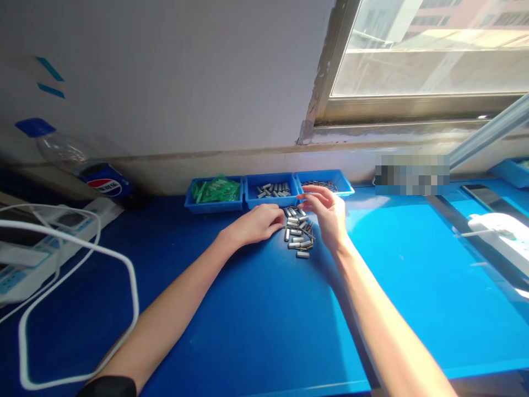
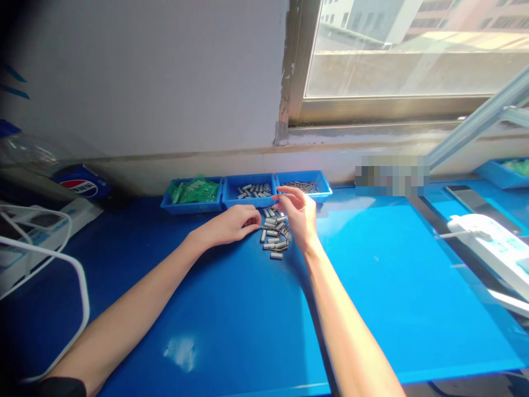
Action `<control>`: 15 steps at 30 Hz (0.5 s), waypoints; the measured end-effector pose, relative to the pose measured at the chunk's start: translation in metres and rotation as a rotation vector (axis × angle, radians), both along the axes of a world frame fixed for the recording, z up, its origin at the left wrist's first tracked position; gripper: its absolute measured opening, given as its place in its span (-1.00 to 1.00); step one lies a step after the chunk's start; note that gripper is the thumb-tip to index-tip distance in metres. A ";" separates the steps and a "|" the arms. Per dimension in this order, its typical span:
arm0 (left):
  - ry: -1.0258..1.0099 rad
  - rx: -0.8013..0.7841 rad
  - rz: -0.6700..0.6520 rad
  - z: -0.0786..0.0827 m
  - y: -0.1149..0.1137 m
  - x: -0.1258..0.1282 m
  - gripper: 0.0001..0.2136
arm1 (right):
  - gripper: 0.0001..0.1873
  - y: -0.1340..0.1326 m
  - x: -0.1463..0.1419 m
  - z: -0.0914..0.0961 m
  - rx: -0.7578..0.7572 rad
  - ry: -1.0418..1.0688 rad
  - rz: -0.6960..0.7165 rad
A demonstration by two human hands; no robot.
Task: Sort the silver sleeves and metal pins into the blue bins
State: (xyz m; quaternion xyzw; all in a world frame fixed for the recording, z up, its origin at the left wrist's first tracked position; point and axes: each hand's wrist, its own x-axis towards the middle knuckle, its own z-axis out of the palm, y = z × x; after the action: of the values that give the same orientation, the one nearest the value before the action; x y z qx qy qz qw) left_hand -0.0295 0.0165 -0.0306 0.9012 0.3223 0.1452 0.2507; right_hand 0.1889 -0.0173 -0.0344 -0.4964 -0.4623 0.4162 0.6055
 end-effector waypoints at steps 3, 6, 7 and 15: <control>0.008 -0.054 0.042 0.005 0.003 -0.007 -0.87 | -0.72 0.000 0.005 0.003 0.027 -0.053 0.014; -0.009 -0.144 0.064 0.012 0.003 -0.011 -0.84 | -0.74 -0.007 0.016 -0.003 0.005 -0.161 0.043; -0.022 -0.169 0.068 0.013 0.003 -0.012 -0.83 | -0.75 -0.011 0.020 -0.005 -0.007 -0.186 0.058; -0.359 -0.387 0.157 0.015 -0.010 0.011 -0.84 | -0.72 -0.015 0.034 -0.007 -0.051 -0.101 0.105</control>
State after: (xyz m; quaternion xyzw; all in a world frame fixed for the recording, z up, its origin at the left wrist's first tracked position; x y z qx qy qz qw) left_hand -0.0187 0.0068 -0.0153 0.7687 0.3631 0.2572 0.4594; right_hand 0.2232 -0.0323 -0.0413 -0.5071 -0.5068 0.4337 0.5458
